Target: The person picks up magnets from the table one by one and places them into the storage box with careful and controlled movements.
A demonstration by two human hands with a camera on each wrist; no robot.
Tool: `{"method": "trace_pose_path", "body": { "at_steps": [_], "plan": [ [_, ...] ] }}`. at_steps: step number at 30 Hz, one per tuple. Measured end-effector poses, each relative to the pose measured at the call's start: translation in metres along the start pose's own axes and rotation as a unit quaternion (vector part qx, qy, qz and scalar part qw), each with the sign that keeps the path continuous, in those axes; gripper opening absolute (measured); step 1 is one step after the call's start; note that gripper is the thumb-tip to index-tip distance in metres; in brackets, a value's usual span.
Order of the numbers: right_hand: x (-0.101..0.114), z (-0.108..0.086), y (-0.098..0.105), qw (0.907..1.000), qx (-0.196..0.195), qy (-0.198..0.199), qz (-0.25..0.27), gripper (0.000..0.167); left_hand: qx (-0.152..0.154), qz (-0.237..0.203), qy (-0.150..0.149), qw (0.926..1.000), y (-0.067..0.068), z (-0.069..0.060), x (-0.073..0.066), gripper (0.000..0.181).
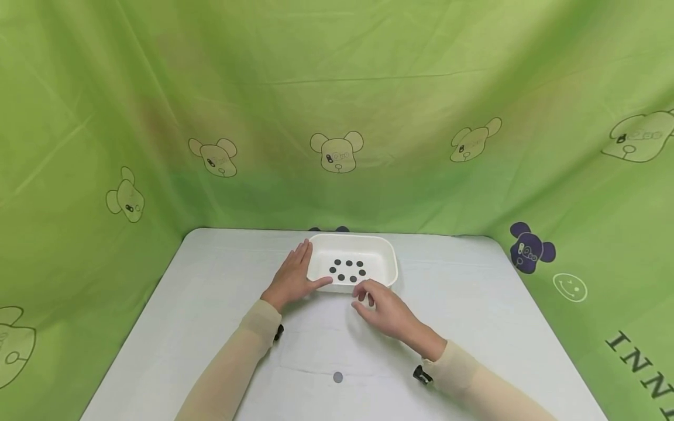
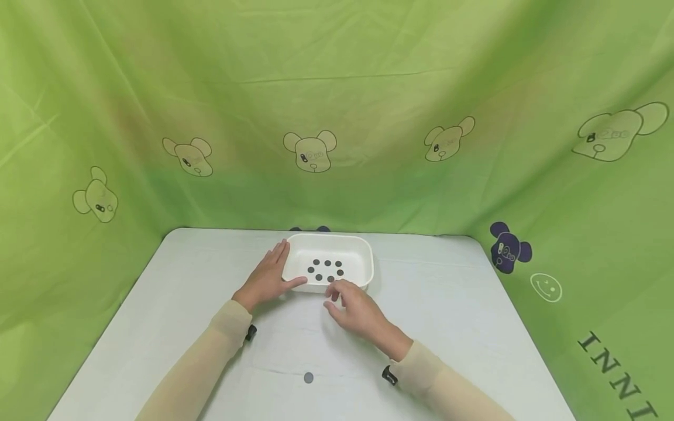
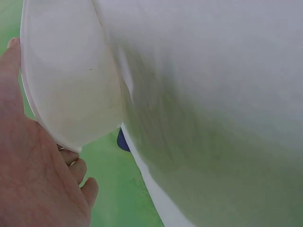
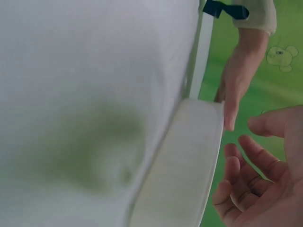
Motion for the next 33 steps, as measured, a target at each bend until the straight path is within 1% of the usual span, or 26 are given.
{"method": "trace_pose_path", "body": {
  "at_steps": [6, 11, 15, 18, 26, 29, 33],
  "plan": [
    [0.010, -0.013, -0.019, 0.9982, 0.040, 0.042, 0.017, 0.015, -0.001, 0.004, 0.002, 1.0000, -0.001, 0.000, 0.002, 0.120],
    [0.014, -0.023, -0.036, 0.9949, 0.084, 0.048, 0.029, 0.016, -0.002, 0.002, -0.002, 1.0000, -0.003, 0.000, 0.003, 0.120],
    [0.018, -0.031, -0.046, 0.9913, 0.112, 0.058, 0.039, 0.017, 0.002, 0.004, 0.000, 1.0000, -0.004, -0.001, 0.003, 0.120],
    [0.020, -0.036, -0.053, 0.9885, 0.134, 0.055, 0.043, 0.017, 0.006, 0.003, 0.002, 1.0000, -0.004, -0.001, 0.003, 0.120],
    [0.019, -0.046, -0.065, 0.9799, 0.192, 0.020, 0.050, 0.020, 0.009, 0.002, -0.005, 0.9999, -0.002, -0.001, 0.000, 0.119],
    [0.021, -0.049, -0.066, 0.9767, 0.206, 0.021, 0.055, 0.021, 0.008, 0.001, -0.004, 1.0000, -0.001, -0.001, 0.000, 0.119],
    [0.026, -0.054, -0.069, 0.9738, 0.216, 0.045, 0.056, 0.021, 0.009, -0.002, -0.002, 1.0000, 0.000, -0.001, 0.000, 0.119]
  ]
}}
Point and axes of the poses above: each hand's wrist, its own z-axis towards the middle knuckle, its own y-axis out of the back of the hand, x = y × z, the point moved 10 cm from there along z, towards the middle knuckle, and after that the axes turned 5 degrees about -x, right-handed, at the moved point
